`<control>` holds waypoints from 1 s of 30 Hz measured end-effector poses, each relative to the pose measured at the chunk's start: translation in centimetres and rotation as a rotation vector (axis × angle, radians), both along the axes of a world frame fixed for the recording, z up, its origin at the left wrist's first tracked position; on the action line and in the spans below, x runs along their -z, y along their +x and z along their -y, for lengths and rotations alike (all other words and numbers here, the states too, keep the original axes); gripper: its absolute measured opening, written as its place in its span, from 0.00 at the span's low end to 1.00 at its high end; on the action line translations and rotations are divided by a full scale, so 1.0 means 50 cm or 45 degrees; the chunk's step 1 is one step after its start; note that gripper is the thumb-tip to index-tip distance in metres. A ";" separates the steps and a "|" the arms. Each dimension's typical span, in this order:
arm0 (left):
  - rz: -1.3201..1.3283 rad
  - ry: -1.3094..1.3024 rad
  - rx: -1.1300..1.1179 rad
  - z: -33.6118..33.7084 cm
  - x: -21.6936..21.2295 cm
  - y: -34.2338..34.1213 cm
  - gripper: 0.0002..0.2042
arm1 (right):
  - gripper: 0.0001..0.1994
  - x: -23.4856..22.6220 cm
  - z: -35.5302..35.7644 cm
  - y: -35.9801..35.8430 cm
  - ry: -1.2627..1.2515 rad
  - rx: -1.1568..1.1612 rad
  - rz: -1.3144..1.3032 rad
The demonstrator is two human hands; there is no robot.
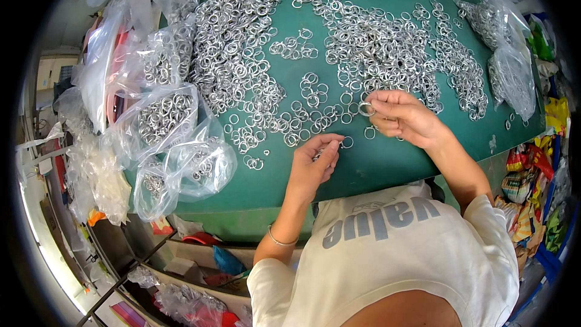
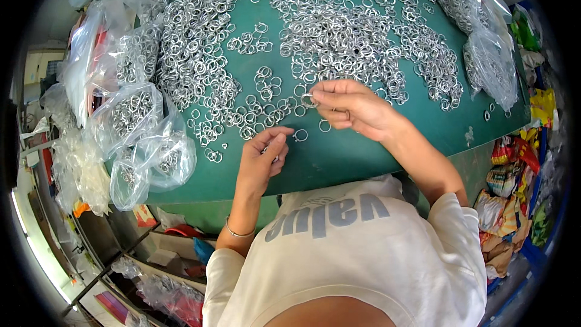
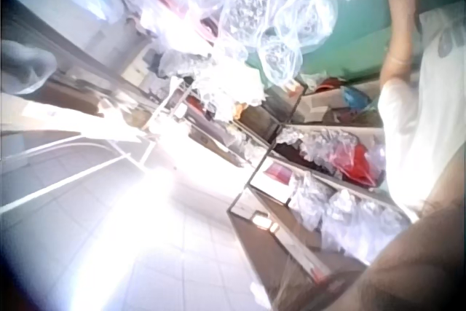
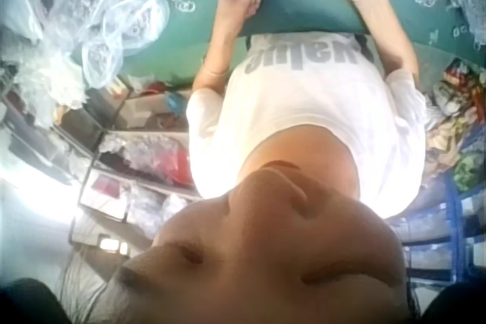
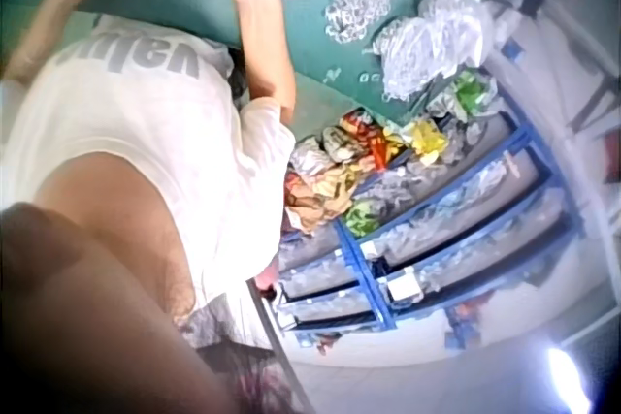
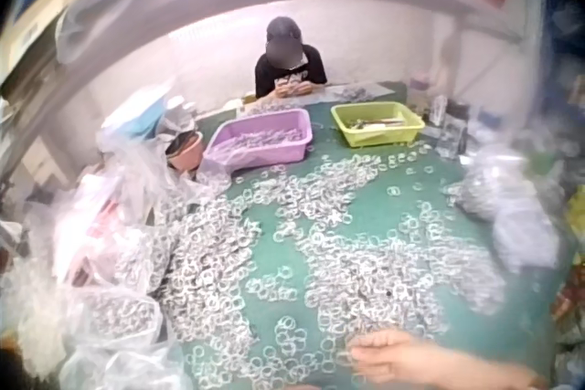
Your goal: The person sorts small metal rings on a workbench by hand, picking them up from a pile and moving them into different bags or containers.
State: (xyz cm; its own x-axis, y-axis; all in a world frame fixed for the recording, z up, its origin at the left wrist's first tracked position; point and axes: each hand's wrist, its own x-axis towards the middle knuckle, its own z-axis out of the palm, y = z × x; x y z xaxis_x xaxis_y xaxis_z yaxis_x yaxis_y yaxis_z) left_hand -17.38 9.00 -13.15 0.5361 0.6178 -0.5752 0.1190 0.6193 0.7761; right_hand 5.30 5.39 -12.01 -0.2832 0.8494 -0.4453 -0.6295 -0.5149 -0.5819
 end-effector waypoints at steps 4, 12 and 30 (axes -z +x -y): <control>0.133 0.053 -0.074 0.019 -0.005 0.024 0.10 | 0.08 0.003 0.020 -0.012 -0.160 0.022 -0.296; 0.034 0.431 -0.086 0.005 0.001 0.030 0.05 | 0.06 -0.002 0.035 -0.057 -0.153 -0.021 -0.044; 0.202 0.690 -0.622 -0.249 -0.153 -0.051 0.09 | 0.20 0.022 0.022 -0.032 -0.064 0.346 -0.675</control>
State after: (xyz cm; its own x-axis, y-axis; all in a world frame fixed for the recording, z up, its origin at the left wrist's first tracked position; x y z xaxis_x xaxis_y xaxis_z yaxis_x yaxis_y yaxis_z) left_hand -19.92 21.46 -5.48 0.1789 0.9820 -0.0608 -0.2102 0.0986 0.9727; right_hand 3.69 4.27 -13.12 -0.2530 0.9040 -0.3445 -0.9405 -0.3133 -0.1314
